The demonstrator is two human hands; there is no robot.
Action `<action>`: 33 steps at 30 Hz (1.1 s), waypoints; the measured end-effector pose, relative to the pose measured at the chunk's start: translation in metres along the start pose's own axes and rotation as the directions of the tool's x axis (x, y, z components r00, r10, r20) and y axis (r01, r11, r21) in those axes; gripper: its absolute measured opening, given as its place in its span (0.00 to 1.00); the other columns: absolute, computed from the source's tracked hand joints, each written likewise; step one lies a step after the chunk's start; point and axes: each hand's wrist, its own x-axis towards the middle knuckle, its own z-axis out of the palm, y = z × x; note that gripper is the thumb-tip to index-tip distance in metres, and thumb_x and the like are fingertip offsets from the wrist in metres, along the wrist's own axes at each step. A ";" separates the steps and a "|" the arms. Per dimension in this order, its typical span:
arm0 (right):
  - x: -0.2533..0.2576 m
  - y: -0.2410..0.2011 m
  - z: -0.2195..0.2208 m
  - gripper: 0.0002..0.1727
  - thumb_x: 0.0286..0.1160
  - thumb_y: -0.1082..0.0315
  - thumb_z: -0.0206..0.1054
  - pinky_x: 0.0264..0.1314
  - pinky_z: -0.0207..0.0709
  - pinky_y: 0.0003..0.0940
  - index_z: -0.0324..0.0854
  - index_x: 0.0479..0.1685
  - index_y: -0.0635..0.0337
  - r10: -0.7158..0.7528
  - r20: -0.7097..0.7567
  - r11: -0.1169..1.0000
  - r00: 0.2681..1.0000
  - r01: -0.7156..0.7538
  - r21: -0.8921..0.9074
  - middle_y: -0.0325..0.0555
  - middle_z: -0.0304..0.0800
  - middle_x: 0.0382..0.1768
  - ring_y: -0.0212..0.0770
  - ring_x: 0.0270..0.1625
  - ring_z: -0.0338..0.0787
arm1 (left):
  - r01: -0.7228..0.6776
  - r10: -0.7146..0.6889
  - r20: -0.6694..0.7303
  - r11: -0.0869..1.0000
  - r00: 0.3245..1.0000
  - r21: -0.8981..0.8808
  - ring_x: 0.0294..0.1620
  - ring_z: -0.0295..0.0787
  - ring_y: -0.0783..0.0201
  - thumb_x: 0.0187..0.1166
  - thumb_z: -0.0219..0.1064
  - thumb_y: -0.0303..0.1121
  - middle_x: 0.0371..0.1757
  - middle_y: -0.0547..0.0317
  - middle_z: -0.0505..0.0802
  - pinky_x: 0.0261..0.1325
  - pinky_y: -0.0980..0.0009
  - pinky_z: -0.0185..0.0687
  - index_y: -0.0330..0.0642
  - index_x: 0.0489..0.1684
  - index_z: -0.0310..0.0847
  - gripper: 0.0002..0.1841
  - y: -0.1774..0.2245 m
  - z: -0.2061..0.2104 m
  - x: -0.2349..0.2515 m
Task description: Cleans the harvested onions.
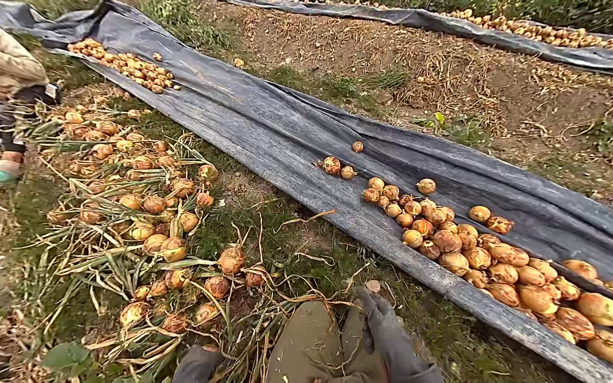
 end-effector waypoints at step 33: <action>-0.075 0.038 0.028 0.38 0.80 0.25 0.45 0.59 0.83 0.60 0.81 0.73 0.40 -0.247 0.349 0.679 0.904 0.418 -0.604 0.47 0.95 0.47 0.49 0.53 0.93 | -0.702 0.723 -0.078 0.632 0.687 -0.328 0.32 0.91 0.70 0.89 0.56 0.56 0.38 0.68 0.96 0.41 0.67 0.89 0.51 0.53 0.88 0.21 0.073 -0.084 -0.289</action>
